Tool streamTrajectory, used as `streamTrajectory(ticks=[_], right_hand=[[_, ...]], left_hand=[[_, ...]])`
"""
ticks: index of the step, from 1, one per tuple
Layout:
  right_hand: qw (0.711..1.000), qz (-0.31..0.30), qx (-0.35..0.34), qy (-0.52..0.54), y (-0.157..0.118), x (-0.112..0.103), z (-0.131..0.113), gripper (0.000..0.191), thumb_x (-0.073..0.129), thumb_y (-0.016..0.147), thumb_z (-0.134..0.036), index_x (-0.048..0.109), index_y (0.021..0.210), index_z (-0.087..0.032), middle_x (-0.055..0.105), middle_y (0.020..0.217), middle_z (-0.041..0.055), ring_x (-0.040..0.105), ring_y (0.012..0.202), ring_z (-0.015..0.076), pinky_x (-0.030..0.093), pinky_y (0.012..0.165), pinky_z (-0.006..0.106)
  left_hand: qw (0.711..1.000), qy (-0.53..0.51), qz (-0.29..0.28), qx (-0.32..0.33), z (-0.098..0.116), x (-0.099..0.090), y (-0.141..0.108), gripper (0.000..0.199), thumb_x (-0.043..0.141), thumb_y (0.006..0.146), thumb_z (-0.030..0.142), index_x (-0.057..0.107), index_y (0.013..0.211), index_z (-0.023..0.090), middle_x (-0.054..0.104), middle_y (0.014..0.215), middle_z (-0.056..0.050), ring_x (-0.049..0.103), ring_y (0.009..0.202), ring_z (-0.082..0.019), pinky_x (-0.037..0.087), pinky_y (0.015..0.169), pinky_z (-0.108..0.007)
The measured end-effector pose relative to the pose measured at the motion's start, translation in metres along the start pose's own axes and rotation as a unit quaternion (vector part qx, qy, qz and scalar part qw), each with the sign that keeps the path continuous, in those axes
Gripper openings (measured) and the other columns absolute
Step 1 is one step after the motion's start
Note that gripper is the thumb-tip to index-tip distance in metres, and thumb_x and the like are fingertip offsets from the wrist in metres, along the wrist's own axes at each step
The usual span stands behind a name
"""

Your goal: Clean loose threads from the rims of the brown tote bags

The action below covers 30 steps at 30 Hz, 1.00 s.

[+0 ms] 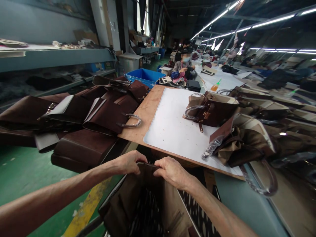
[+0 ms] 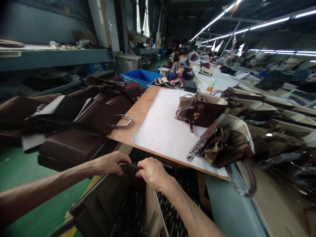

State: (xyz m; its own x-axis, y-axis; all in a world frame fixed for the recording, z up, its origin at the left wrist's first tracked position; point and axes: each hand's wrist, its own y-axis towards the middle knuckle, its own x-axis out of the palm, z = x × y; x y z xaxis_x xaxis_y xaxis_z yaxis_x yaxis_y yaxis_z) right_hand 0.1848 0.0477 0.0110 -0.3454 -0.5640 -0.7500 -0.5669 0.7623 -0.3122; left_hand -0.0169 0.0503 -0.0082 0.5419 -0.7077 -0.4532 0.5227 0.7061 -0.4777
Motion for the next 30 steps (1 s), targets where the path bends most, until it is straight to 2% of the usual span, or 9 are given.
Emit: streamTrajectory(ticks=[3,5,7,9,11,18,23,27,30], right_hand=[[1.000,-0.003,0.020,-0.001,0.000,0.002,0.002,0.015,0.056,0.068,-0.028,0.053,0.056,-0.018,0.038,0.051,-0.0047,0.037,0.056,0.0087,0.024,0.054,0.022],[1.000,0.000,0.027,0.003,0.000,0.004,0.005,0.015,0.056,0.068,-0.028,0.052,0.057,-0.018,0.039,0.052,-0.0046,0.037,0.056,0.0088,0.023,0.054,0.022],[1.000,0.008,0.028,0.005,-0.001,0.006,0.007,0.015,0.055,0.068,-0.028,0.053,0.057,-0.018,0.040,0.052,-0.0044,0.038,0.056,0.0089,0.024,0.055,0.022],[1.000,0.013,0.028,0.003,0.000,0.007,0.008,0.014,0.054,0.068,-0.028,0.053,0.057,-0.019,0.041,0.052,-0.0042,0.040,0.057,0.0092,0.024,0.055,0.023],[0.999,0.014,0.030,-0.001,0.001,0.007,0.008,0.014,0.054,0.067,-0.028,0.054,0.058,-0.019,0.043,0.052,-0.0039,0.042,0.058,0.0095,0.025,0.056,0.023],[0.998,0.020,0.037,-0.047,0.004,0.011,0.010,0.014,0.054,0.070,-0.032,0.061,0.065,-0.021,0.058,0.062,-0.0008,0.052,0.069,0.0134,0.029,0.059,0.024],[0.991,0.025,0.032,-0.128,0.004,0.011,0.003,0.027,0.043,0.081,-0.037,0.064,0.074,-0.022,0.066,0.074,0.0032,0.059,0.073,0.0171,0.031,0.059,0.027],[0.989,0.017,0.000,-0.147,0.011,0.010,-0.005,0.020,0.050,0.079,-0.034,0.064,0.086,-0.023,0.069,0.084,0.0042,0.061,0.080,0.0189,0.032,0.061,0.027],[0.987,0.017,-0.021,-0.156,0.017,0.012,-0.005,0.021,0.047,0.082,-0.034,0.065,0.084,-0.022,0.069,0.081,0.0049,0.062,0.078,0.0185,0.032,0.060,0.027]], left_hand=[[0.998,0.043,0.036,0.019,-0.002,0.005,0.001,0.026,0.048,0.061,0.018,0.063,0.082,0.017,0.051,0.060,0.003,0.045,0.056,-0.011,0.028,0.048,-0.019],[0.985,0.147,0.089,0.025,0.003,0.009,-0.001,0.020,0.047,0.065,0.020,0.062,0.077,0.017,0.053,0.060,0.001,0.049,0.058,-0.013,0.029,0.050,-0.021],[0.957,0.256,0.135,0.016,0.010,0.013,-0.003,0.017,0.046,0.069,0.022,0.061,0.075,0.017,0.058,0.064,-0.002,0.054,0.063,-0.017,0.032,0.053,-0.023],[0.934,0.325,0.148,0.004,0.017,0.014,-0.005,0.018,0.043,0.072,0.022,0.061,0.075,0.018,0.061,0.068,-0.005,0.058,0.067,-0.021,0.034,0.056,-0.026],[0.923,0.358,0.138,0.003,0.021,0.014,-0.005,0.020,0.041,0.075,0.022,0.060,0.075,0.018,0.062,0.068,-0.006,0.060,0.069,-0.024,0.037,0.057,-0.028],[0.918,0.375,0.128,-0.005,0.019,0.012,0.000,0.023,0.041,0.079,0.023,0.063,0.075,0.017,0.063,0.070,-0.008,0.061,0.071,-0.024,0.041,0.059,-0.028],[0.925,0.358,0.131,0.002,0.017,0.011,0.003,0.023,0.043,0.080,0.025,0.063,0.072,0.018,0.063,0.066,-0.006,0.060,0.067,-0.022,0.035,0.054,-0.026],[0.929,0.350,0.116,0.011,0.018,0.010,0.004,0.024,0.043,0.080,0.027,0.063,0.071,0.017,0.061,0.063,-0.006,0.057,0.062,-0.018,0.028,0.051,-0.025],[0.929,0.350,0.113,0.029,0.015,0.010,0.006,0.023,0.045,0.080,0.026,0.062,0.069,0.017,0.060,0.063,-0.005,0.055,0.061,-0.017,0.026,0.051,-0.025]])
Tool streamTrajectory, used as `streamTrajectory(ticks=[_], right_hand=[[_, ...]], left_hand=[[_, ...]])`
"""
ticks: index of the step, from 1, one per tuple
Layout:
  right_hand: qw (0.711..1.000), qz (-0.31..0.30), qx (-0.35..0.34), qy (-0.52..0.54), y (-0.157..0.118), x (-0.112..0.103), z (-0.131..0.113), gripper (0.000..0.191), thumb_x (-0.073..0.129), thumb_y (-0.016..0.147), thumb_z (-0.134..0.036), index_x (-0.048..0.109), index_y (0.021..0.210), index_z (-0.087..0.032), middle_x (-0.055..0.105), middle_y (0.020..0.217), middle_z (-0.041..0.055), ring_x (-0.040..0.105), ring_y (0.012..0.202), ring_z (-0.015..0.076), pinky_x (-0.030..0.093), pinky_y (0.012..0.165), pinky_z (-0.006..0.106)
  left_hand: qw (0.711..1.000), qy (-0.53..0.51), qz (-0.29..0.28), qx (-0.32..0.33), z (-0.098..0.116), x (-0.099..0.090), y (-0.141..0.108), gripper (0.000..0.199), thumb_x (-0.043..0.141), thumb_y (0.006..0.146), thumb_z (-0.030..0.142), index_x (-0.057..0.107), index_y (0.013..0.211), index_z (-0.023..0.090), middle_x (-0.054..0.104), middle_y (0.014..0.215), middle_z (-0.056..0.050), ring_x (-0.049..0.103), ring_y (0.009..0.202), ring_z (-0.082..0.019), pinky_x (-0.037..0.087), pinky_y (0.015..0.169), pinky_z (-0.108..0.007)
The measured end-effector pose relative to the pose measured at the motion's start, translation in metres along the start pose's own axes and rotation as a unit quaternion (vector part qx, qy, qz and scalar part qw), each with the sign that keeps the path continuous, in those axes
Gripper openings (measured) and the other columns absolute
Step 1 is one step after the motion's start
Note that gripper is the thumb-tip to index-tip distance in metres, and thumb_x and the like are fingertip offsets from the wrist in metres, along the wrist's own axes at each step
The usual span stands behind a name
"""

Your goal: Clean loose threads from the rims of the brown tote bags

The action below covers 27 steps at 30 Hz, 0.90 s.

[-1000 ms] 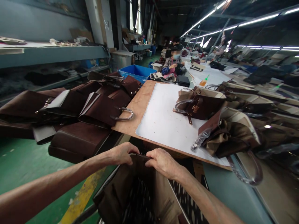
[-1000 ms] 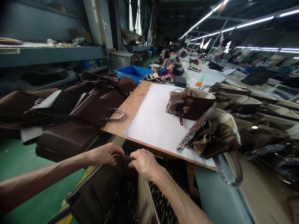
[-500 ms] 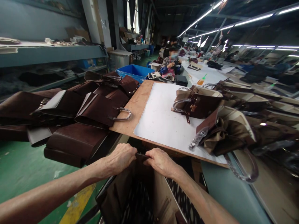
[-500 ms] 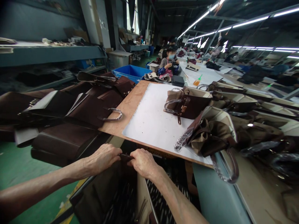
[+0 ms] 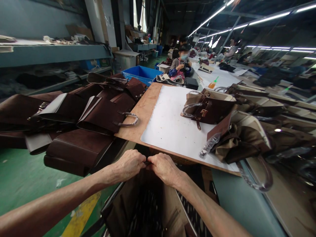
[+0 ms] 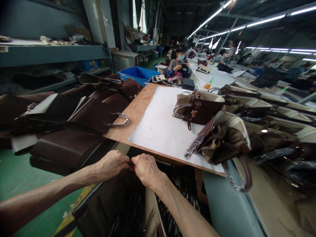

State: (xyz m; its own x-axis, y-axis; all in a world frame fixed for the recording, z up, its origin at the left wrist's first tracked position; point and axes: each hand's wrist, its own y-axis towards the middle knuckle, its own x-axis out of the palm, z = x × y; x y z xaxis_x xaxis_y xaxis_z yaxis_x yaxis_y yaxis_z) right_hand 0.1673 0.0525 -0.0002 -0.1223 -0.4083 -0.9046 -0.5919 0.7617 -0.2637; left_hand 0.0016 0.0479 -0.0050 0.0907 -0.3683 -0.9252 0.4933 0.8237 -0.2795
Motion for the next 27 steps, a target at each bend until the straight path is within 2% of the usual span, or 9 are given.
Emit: streamTrajectory(ticks=[4,9,15,18,20,21,23,25,27], right_hand=[[1.000,0.005,-0.025,0.004,0.003,0.003,0.005,0.034,0.038,0.088,-0.036,0.065,0.079,-0.020,0.068,0.076,0.0057,0.061,0.073,0.0160,0.032,0.060,0.026],[0.999,0.008,-0.045,0.023,0.005,0.004,0.009,0.033,0.037,0.088,-0.034,0.065,0.077,-0.020,0.068,0.072,0.0054,0.060,0.069,0.0148,0.032,0.060,0.026],[1.000,0.000,-0.010,0.003,0.006,0.003,0.002,0.037,0.035,0.088,-0.041,0.063,0.081,-0.019,0.068,0.079,0.0084,0.063,0.076,0.0198,0.032,0.058,0.027],[0.999,-0.020,-0.021,0.020,0.007,0.002,0.000,0.030,0.039,0.086,-0.038,0.062,0.087,-0.019,0.068,0.084,0.0072,0.062,0.083,0.0203,0.034,0.062,0.027],[0.999,-0.023,-0.028,0.034,0.008,0.001,0.001,0.023,0.042,0.084,-0.031,0.062,0.090,-0.020,0.068,0.088,0.0059,0.061,0.087,0.0195,0.035,0.067,0.026],[0.998,-0.020,-0.029,0.042,0.009,0.000,0.003,0.022,0.042,0.083,-0.028,0.062,0.092,-0.021,0.068,0.090,0.0051,0.060,0.089,0.0188,0.035,0.069,0.026],[0.998,-0.014,-0.023,0.061,0.011,-0.002,0.008,0.023,0.044,0.081,-0.024,0.061,0.095,-0.022,0.067,0.092,0.0033,0.058,0.090,0.0173,0.035,0.073,0.026],[0.997,-0.020,-0.004,0.071,0.014,-0.007,0.014,0.022,0.045,0.079,-0.024,0.062,0.092,-0.022,0.066,0.089,0.0022,0.057,0.087,0.0163,0.035,0.072,0.026],[0.997,-0.028,0.020,0.068,0.018,-0.013,0.020,0.020,0.046,0.077,-0.024,0.063,0.087,-0.021,0.064,0.085,0.0021,0.056,0.082,0.0161,0.034,0.070,0.026]], left_hand=[[1.000,-0.014,0.005,0.016,-0.004,0.005,0.002,0.027,0.044,0.083,0.030,0.062,0.067,0.017,0.057,0.061,-0.004,0.053,0.059,-0.016,0.027,0.051,-0.025],[0.999,-0.012,-0.003,0.032,-0.004,0.004,0.003,0.029,0.041,0.085,0.030,0.061,0.067,0.017,0.055,0.059,-0.005,0.051,0.058,-0.016,0.029,0.053,-0.025],[0.999,-0.033,-0.016,0.013,-0.001,-0.002,0.003,0.025,0.040,0.083,0.022,0.060,0.069,0.016,0.057,0.063,-0.005,0.054,0.062,-0.017,0.033,0.057,-0.025],[0.995,-0.096,-0.013,-0.028,0.001,-0.003,-0.005,0.025,0.037,0.081,0.020,0.060,0.072,0.016,0.060,0.069,-0.005,0.055,0.065,-0.017,0.036,0.059,-0.025],[0.982,-0.175,-0.005,-0.070,0.004,-0.004,-0.016,0.020,0.041,0.079,0.024,0.059,0.084,0.017,0.061,0.077,-0.004,0.056,0.070,-0.017,0.038,0.062,-0.024],[0.974,-0.208,-0.001,-0.085,0.005,-0.006,-0.023,0.023,0.046,0.076,0.027,0.057,0.094,0.017,0.062,0.082,-0.004,0.057,0.074,-0.018,0.039,0.064,-0.024],[0.966,-0.238,-0.002,-0.099,0.009,-0.008,-0.037,0.046,0.057,0.068,0.032,0.049,0.111,0.018,0.061,0.093,-0.005,0.057,0.081,-0.020,0.040,0.066,-0.025],[0.967,-0.224,-0.022,-0.118,0.010,-0.010,-0.048,0.062,0.064,0.060,0.032,0.043,0.117,0.018,0.060,0.095,-0.006,0.057,0.084,-0.023,0.040,0.066,-0.025],[0.971,-0.192,-0.026,-0.139,0.006,-0.008,-0.051,0.058,0.061,0.059,0.025,0.045,0.114,0.019,0.061,0.092,-0.005,0.057,0.084,-0.023,0.040,0.066,-0.026]])
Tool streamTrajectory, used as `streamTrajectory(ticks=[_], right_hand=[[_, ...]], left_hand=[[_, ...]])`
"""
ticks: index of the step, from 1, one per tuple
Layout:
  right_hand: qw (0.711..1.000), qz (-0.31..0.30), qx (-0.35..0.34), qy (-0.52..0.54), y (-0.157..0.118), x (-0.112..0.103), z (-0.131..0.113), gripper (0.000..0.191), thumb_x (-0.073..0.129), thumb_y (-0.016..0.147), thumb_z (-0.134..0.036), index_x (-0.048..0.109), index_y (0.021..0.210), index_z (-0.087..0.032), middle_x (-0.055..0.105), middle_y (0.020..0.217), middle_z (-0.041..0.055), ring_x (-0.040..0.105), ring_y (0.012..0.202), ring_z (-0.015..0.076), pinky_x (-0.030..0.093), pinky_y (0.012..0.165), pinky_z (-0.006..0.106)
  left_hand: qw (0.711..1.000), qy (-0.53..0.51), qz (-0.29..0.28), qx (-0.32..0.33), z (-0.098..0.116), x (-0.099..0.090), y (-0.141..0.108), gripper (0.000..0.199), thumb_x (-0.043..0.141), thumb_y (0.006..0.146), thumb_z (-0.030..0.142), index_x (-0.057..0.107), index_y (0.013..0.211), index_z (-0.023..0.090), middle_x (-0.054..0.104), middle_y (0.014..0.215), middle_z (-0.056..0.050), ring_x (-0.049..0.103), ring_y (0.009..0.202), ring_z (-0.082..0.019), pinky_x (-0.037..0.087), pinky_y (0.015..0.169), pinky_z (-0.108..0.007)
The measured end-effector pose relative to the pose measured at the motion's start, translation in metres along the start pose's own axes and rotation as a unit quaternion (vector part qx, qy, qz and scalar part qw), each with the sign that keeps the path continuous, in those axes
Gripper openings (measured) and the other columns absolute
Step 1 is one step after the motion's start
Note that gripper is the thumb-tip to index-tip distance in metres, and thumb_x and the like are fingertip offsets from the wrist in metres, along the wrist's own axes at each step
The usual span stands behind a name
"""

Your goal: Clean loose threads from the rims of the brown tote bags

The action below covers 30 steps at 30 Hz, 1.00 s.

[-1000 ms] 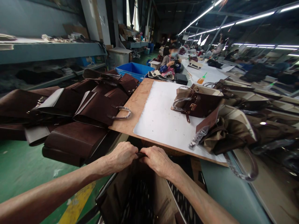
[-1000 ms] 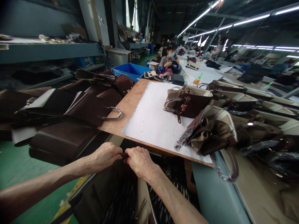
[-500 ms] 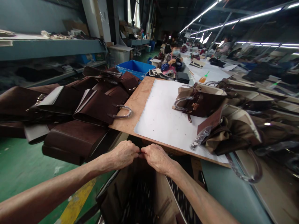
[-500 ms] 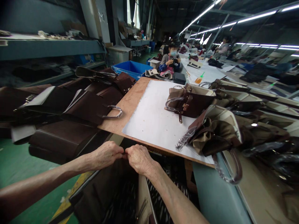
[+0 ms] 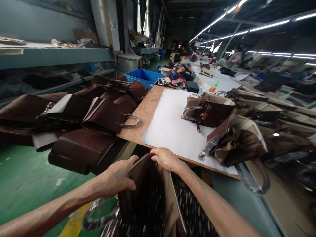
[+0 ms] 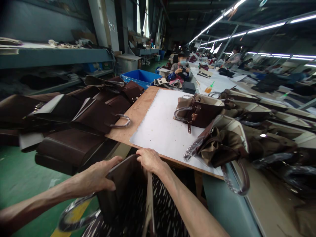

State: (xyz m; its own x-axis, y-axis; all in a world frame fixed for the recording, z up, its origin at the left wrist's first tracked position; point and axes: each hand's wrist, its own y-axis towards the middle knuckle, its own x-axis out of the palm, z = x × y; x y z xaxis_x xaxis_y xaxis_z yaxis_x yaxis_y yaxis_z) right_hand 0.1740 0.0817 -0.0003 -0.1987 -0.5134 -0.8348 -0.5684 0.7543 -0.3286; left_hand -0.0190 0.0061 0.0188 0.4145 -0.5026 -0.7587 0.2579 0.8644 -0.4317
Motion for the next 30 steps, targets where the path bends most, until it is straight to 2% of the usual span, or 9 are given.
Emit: streamTrajectory(ticks=[5,10,13,14,16,19,21,23,30], right_hand=[[1.000,-0.008,0.008,0.006,0.002,-0.018,0.005,0.020,0.049,0.070,-0.022,0.064,0.084,-0.021,0.061,0.077,0.0002,0.052,0.073,0.0140,0.032,0.063,0.024],[0.998,-0.043,-0.012,0.043,-0.022,-0.014,0.009,0.017,0.048,0.071,-0.025,0.063,0.075,-0.019,0.052,0.060,-0.0031,0.045,0.059,0.0105,0.030,0.056,0.022],[0.993,-0.045,-0.016,0.112,-0.039,-0.001,0.015,0.017,0.046,0.072,-0.024,0.061,0.075,-0.017,0.051,0.060,-0.0035,0.043,0.058,0.0101,0.030,0.056,0.022],[0.990,-0.038,-0.011,0.134,-0.043,0.003,0.017,0.017,0.046,0.072,-0.024,0.061,0.075,-0.017,0.052,0.062,-0.0033,0.044,0.060,0.0105,0.030,0.057,0.022],[0.987,-0.025,0.007,0.156,-0.049,0.010,0.022,0.016,0.046,0.072,-0.025,0.060,0.073,-0.017,0.053,0.065,-0.0027,0.045,0.064,0.0117,0.031,0.060,0.022],[0.985,-0.019,0.032,0.166,-0.053,0.016,0.026,0.015,0.046,0.073,-0.026,0.057,0.070,-0.017,0.051,0.064,-0.0027,0.045,0.065,0.0120,0.030,0.059,0.023],[0.984,-0.014,0.035,0.173,-0.054,0.019,0.026,0.014,0.045,0.073,-0.026,0.055,0.068,-0.017,0.049,0.062,-0.0031,0.045,0.064,0.0115,0.029,0.059,0.022],[0.984,-0.005,0.034,0.176,-0.054,0.020,0.025,0.013,0.046,0.073,-0.026,0.053,0.066,-0.017,0.048,0.061,-0.0035,0.044,0.063,0.0110,0.028,0.059,0.022],[0.986,0.016,0.037,0.163,-0.056,0.020,0.022,0.015,0.046,0.073,-0.026,0.047,0.061,-0.017,0.043,0.057,-0.0047,0.041,0.060,0.0094,0.026,0.056,0.022]], left_hand=[[0.997,0.002,0.067,0.039,-0.022,0.000,0.020,0.037,0.047,0.061,0.012,0.054,0.096,0.021,0.060,0.085,-0.002,0.056,0.080,-0.018,0.038,0.065,-0.022],[0.995,-0.040,0.040,0.080,-0.034,-0.001,0.031,0.031,0.047,0.062,0.015,0.059,0.089,0.020,0.058,0.077,0.002,0.053,0.075,-0.015,0.036,0.058,-0.019],[0.994,-0.031,0.003,0.101,-0.032,0.001,0.029,0.032,0.045,0.063,0.016,0.059,0.092,0.020,0.057,0.074,0.002,0.052,0.072,-0.014,0.037,0.057,-0.020],[0.994,-0.023,0.008,0.110,-0.030,0.002,0.029,0.034,0.045,0.064,0.016,0.058,0.095,0.020,0.058,0.078,0.002,0.053,0.075,-0.015,0.039,0.061,-0.021],[0.987,0.011,0.062,0.149,-0.023,0.006,0.026,0.042,0.046,0.064,0.013,0.055,0.105,0.020,0.058,0.096,-0.002,0.052,0.089,-0.017,0.040,0.077,-0.025],[0.958,0.067,0.164,0.228,-0.009,0.016,0.023,0.041,0.045,0.069,0.009,0.053,0.108,0.018,0.051,0.114,-0.006,0.044,0.104,-0.021,0.033,0.094,-0.033],[0.947,0.084,0.185,0.250,-0.001,0.024,0.022,0.030,0.042,0.075,0.009,0.055,0.100,0.017,0.051,0.109,-0.006,0.045,0.101,-0.020,0.034,0.093,-0.034],[0.947,0.090,0.192,0.240,0.002,0.033,0.024,0.022,0.040,0.079,0.010,0.055,0.093,0.016,0.052,0.103,-0.006,0.046,0.096,-0.019,0.037,0.088,-0.033],[0.951,0.077,0.210,0.212,-0.005,0.051,0.032,0.016,0.037,0.083,0.010,0.051,0.086,0.016,0.050,0.102,-0.006,0.047,0.092,-0.017,0.040,0.084,-0.030]])
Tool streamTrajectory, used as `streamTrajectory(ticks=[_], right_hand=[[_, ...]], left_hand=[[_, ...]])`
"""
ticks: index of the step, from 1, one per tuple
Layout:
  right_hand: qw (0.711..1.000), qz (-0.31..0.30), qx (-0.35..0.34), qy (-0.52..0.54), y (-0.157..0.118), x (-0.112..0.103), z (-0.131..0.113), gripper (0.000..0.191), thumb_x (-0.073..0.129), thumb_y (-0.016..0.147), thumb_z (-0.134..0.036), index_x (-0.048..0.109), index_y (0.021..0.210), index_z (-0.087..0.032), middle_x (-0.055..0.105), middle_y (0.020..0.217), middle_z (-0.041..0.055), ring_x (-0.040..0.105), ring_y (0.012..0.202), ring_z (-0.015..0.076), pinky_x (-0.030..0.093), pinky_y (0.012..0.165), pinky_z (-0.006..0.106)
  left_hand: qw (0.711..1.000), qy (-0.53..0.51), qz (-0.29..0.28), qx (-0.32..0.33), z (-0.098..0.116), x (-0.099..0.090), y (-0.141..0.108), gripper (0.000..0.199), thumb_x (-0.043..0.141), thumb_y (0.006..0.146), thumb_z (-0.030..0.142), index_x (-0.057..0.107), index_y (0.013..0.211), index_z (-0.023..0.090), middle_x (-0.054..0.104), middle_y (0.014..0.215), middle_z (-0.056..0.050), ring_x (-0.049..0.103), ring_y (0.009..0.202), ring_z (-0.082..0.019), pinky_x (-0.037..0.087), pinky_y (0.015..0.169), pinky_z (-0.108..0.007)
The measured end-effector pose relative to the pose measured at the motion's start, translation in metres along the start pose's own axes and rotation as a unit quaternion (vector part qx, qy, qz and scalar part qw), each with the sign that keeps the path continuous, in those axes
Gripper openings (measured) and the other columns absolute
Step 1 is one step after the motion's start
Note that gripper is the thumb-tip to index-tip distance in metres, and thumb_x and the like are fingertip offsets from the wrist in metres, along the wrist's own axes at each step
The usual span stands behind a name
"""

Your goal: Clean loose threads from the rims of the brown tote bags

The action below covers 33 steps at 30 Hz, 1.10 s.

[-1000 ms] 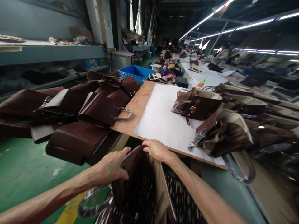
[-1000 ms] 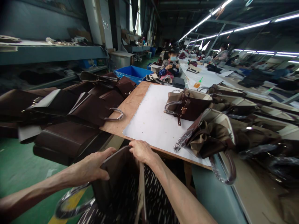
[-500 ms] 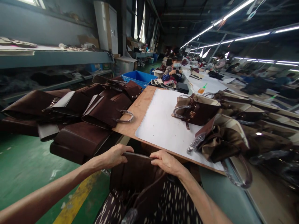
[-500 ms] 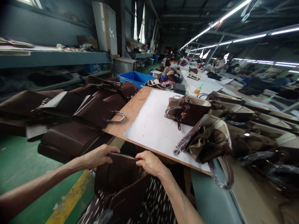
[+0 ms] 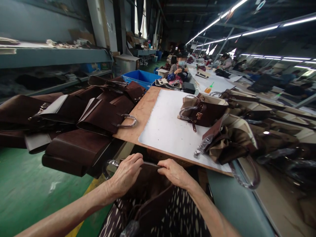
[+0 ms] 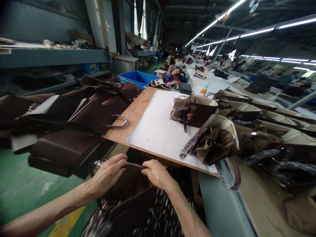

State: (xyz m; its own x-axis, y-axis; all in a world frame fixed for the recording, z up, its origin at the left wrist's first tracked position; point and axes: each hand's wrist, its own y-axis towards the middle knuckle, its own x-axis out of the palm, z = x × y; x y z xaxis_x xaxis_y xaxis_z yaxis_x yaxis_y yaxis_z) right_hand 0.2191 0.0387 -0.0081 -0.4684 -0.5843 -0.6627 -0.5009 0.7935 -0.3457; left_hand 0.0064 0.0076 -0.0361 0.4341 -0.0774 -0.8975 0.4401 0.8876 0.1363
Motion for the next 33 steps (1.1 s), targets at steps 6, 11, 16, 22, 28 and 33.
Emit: streamTrajectory(ticks=[6,11,16,22,28,33], right_hand=[[1.000,0.007,0.002,-0.007,0.001,0.000,-0.007,0.013,0.046,0.072,-0.024,0.049,0.062,-0.017,0.045,0.057,-0.0044,0.042,0.059,0.0090,0.026,0.055,0.022],[0.999,0.031,-0.007,-0.026,0.002,0.003,-0.009,0.016,0.046,0.073,-0.025,0.046,0.060,-0.017,0.047,0.059,-0.0035,0.045,0.062,0.0093,0.025,0.056,0.021],[0.999,0.037,-0.012,-0.026,0.001,0.006,-0.010,0.016,0.049,0.073,-0.026,0.048,0.060,-0.018,0.047,0.057,-0.0040,0.043,0.059,0.0082,0.024,0.054,0.021],[0.997,0.055,-0.017,-0.046,-0.002,0.003,-0.015,0.006,0.059,0.068,-0.027,0.058,0.069,-0.022,0.051,0.058,-0.0057,0.046,0.060,0.0082,0.025,0.056,0.020],[0.994,0.081,-0.030,-0.064,0.003,0.005,-0.010,0.008,0.059,0.070,-0.029,0.060,0.065,-0.022,0.050,0.055,-0.0055,0.044,0.057,0.0080,0.026,0.057,0.021],[0.992,0.095,-0.045,-0.076,0.011,0.007,-0.008,0.014,0.055,0.074,-0.028,0.059,0.062,-0.020,0.054,0.058,-0.0034,0.046,0.059,0.0086,0.028,0.058,0.020]], left_hand=[[0.999,-0.050,0.008,0.011,0.008,0.006,0.003,0.020,0.039,0.081,0.010,0.057,0.087,0.017,0.049,0.106,-0.006,0.047,0.096,-0.018,0.039,0.086,-0.030],[0.990,-0.137,0.027,-0.028,0.014,0.013,0.010,0.019,0.042,0.078,0.009,0.058,0.072,0.016,0.051,0.107,-0.003,0.049,0.093,-0.016,0.038,0.083,-0.028],[0.980,-0.190,0.003,-0.059,0.013,0.006,0.015,0.011,0.048,0.070,0.006,0.052,0.064,0.016,0.054,0.103,0.001,0.049,0.088,-0.014,0.036,0.081,-0.026],[0.991,-0.124,-0.020,-0.042,0.011,0.004,0.019,0.011,0.043,0.074,0.009,0.049,0.067,0.015,0.053,0.073,-0.001,0.048,0.073,-0.014,0.036,0.067,-0.024],[0.987,-0.160,0.027,-0.016,0.009,0.013,0.021,0.012,0.043,0.075,0.009,0.048,0.066,0.015,0.053,0.079,-0.001,0.048,0.073,-0.012,0.035,0.067,-0.022],[0.983,-0.169,0.054,-0.040,0.006,0.019,0.023,0.012,0.044,0.074,0.007,0.050,0.068,0.015,0.054,0.078,-0.001,0.048,0.073,-0.012,0.035,0.068,-0.022]])
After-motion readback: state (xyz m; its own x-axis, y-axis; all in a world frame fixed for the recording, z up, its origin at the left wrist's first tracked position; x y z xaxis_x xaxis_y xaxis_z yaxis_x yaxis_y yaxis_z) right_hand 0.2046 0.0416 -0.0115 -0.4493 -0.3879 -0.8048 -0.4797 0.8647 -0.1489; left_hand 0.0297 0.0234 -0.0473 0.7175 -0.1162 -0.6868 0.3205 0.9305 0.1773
